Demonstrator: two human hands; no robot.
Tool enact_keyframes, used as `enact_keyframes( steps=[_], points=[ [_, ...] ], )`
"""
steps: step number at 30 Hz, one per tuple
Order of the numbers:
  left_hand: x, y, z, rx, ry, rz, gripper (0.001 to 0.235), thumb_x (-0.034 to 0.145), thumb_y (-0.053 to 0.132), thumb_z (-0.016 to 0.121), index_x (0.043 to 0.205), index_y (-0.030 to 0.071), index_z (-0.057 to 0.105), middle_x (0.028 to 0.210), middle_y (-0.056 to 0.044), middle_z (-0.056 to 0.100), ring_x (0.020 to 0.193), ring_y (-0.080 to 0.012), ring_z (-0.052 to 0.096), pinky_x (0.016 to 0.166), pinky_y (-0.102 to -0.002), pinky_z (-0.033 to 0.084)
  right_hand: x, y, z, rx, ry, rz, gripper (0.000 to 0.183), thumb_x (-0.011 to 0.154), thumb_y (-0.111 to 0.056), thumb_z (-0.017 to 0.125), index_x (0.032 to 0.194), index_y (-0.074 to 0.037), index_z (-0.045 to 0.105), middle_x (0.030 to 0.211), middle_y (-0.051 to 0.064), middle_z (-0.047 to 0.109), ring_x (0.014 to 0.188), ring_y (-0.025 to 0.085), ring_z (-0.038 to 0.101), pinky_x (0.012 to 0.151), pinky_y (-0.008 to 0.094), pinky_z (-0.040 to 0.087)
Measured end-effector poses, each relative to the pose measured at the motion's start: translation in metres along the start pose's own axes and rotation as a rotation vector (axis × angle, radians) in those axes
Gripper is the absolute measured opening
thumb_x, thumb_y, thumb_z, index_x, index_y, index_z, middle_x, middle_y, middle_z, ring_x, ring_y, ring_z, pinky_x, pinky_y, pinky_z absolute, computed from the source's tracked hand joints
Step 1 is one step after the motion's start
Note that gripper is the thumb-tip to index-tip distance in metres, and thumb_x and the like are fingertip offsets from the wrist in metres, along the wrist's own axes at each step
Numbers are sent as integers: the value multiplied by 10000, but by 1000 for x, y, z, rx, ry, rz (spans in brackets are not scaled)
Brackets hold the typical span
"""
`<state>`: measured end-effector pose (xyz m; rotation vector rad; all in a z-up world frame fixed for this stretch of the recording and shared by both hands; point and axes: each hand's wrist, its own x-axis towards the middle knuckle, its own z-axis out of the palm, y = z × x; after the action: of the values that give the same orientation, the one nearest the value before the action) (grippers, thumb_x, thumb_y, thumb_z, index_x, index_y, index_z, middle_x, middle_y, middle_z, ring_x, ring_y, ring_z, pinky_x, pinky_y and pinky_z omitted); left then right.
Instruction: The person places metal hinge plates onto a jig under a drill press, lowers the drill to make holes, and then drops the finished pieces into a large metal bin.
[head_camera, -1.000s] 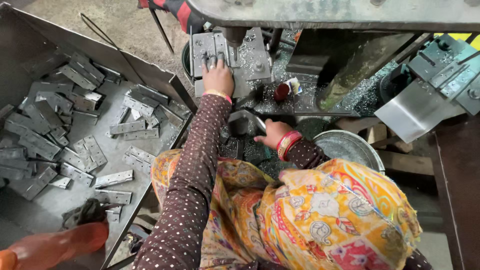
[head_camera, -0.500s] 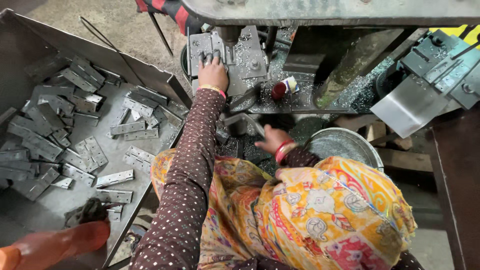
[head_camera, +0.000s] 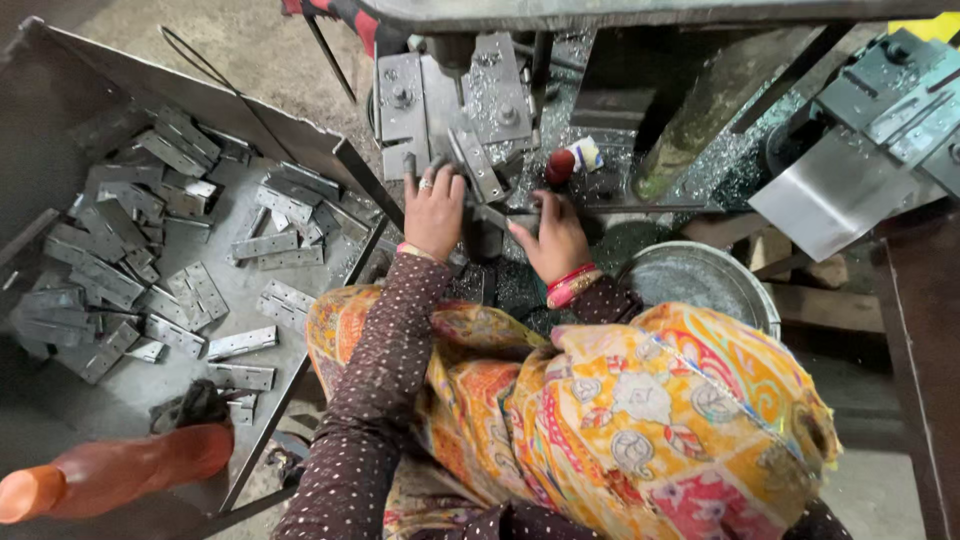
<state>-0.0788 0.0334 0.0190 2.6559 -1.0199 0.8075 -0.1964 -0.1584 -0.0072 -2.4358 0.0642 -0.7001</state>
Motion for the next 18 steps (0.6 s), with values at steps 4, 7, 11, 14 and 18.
enact_keyframes(
  steps=[4,7,11,14,18],
  points=[
    [20,-2,-23,-242,95,-109,230,978,127,610,1171,3,610,1251,-169,607,1049,-356,631,971,-517,465,0,4,3,-22,-40,-8,607,893,-353,782,1312,-10,509,1203,246,589,1120,447,585,970,495,487],
    [34,-2,-28,-123,333,-92,210,1004,104,626,1196,23,603,1265,-142,599,1032,-323,659,981,-489,513,-3,9,7,-19,-107,47,640,856,-364,799,1298,1,513,1209,252,585,1119,440,586,969,495,483],
    [51,-11,14,152,120,-35,249,995,159,619,1216,45,621,1290,-122,597,1065,-229,681,1037,-496,526,-8,16,12,-61,-175,52,676,831,-389,817,1284,10,511,1197,249,589,1103,445,601,950,496,495],
    [43,-25,41,28,-225,-109,332,989,136,600,1308,46,628,1334,-136,587,1128,-267,652,984,-469,509,-12,17,13,-102,-250,83,711,809,-426,828,1277,8,515,1168,247,596,1053,455,625,904,508,513],
    [21,-35,29,79,-342,-380,469,984,214,601,1393,-11,569,1530,-154,494,1270,-297,555,1005,-496,442,-12,20,18,-156,-423,196,690,792,-436,821,1258,-21,525,1136,247,641,966,457,672,813,530,542]
  ],
)
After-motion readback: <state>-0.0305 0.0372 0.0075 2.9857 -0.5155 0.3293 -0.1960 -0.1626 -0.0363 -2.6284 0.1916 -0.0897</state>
